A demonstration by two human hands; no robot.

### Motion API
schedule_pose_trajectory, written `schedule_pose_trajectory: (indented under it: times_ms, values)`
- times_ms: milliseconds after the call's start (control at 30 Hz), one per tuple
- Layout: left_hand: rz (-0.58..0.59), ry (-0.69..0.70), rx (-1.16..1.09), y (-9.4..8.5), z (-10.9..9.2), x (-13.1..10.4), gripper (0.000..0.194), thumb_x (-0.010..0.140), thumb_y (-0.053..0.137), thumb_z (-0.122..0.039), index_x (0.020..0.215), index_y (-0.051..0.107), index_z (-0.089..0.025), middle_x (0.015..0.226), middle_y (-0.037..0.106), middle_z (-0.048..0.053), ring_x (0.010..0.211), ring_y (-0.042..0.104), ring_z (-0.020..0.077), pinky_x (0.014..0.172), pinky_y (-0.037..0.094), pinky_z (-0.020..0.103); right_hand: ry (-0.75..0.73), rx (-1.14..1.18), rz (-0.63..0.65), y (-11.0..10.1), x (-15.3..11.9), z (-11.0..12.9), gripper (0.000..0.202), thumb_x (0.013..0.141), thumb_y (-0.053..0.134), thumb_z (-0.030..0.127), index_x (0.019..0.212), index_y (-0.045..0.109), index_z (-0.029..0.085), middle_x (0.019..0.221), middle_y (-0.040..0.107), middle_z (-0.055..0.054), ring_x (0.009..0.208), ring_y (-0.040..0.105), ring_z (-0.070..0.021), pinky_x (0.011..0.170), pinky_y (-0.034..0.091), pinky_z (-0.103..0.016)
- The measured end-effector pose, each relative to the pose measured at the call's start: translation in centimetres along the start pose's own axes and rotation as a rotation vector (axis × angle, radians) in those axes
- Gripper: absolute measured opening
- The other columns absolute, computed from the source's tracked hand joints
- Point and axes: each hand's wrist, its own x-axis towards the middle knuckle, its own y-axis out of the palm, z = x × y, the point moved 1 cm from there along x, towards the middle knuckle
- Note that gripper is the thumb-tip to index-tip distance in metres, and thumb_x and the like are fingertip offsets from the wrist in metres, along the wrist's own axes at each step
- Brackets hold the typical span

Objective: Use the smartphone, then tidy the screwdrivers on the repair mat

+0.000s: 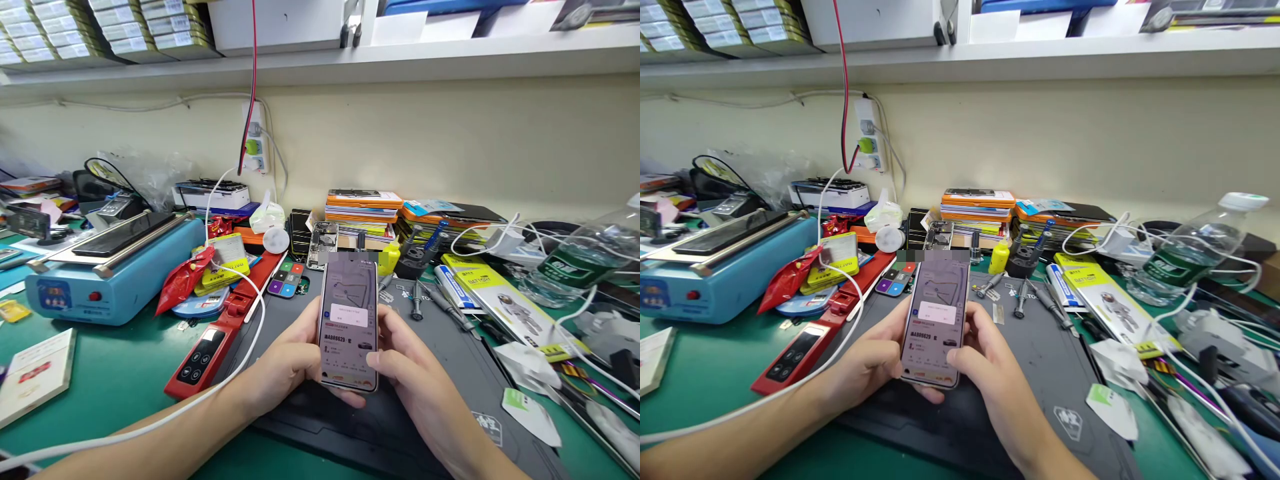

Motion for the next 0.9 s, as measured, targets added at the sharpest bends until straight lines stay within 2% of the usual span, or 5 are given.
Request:
schedule_pose_trajectory:
  times_ms: [233,433,633,733,900]
  values:
    - [0.004,0.01,-0.021,-0.4,0.6,0.0,0.065,0.083,0.06,-0.012,0.145,0.054,-0.031,0.141,0.065,0.008,0.111,0.073,0.0295,0.076,0.069,0.036,-0.001,0.005,0.002,0.0,0.1,0.1,0.036,0.095,0.06,0.026,0.131,0.061,0.03,0.124,0.07,-0.002,0.115,0.062,-0.0273,0.094,0.051,-0.036]
    - [-0.117,0.026,0.047,-0.7,0.9,0.2,0.049,0.098,0.063,-0.033,0.147,0.053,-0.031,0.132,0.067,0.011,0.093,0.076,0.0272,0.055,0.067,0.028,-0.01,-0.014,0.021,0.4,-0.2,0.0,0.037,0.098,0.066,0.03,0.134,0.058,0.033,0.126,0.068,0.0,0.116,0.063,-0.0245,0.095,0.054,-0.032]
    - [-0.018,0.017,0.086,-0.6,1.1,0.1,0.056,0.088,0.067,-0.015,0.141,0.056,-0.032,0.131,0.066,0.006,0.103,0.075,0.0262,0.065,0.068,0.026,0.014,-0.014,-0.051,0.8,0.1,0.5,0.034,0.103,0.065,0.047,0.133,0.059,0.032,0.129,0.069,-0.003,0.114,0.066,-0.0254,0.085,0.059,-0.031]
    - [-0.004,0.008,0.082,-0.6,1.2,0.1,0.059,0.085,0.065,-0.011,0.14,0.056,-0.032,0.127,0.067,0.006,0.105,0.075,0.0269,0.068,0.068,0.027,0.016,-0.025,-0.078,0.8,0.1,0.5,0.038,0.102,0.067,0.047,0.135,0.059,0.03,0.13,0.069,-0.004,0.115,0.065,-0.0256,0.09,0.058,-0.032]
    - [0.026,0.033,0.006,-0.9,1.4,0.2,0.07,0.078,0.057,-0.01,0.145,0.052,-0.031,0.134,0.066,0.007,0.108,0.074,0.0292,0.069,0.069,0.033,0.056,0.087,-0.051,0.7,-0.2,0.3,0.037,0.104,0.06,0.041,0.14,0.056,0.032,0.127,0.069,-0.004,0.102,0.069,-0.0268,0.074,0.062,-0.033]
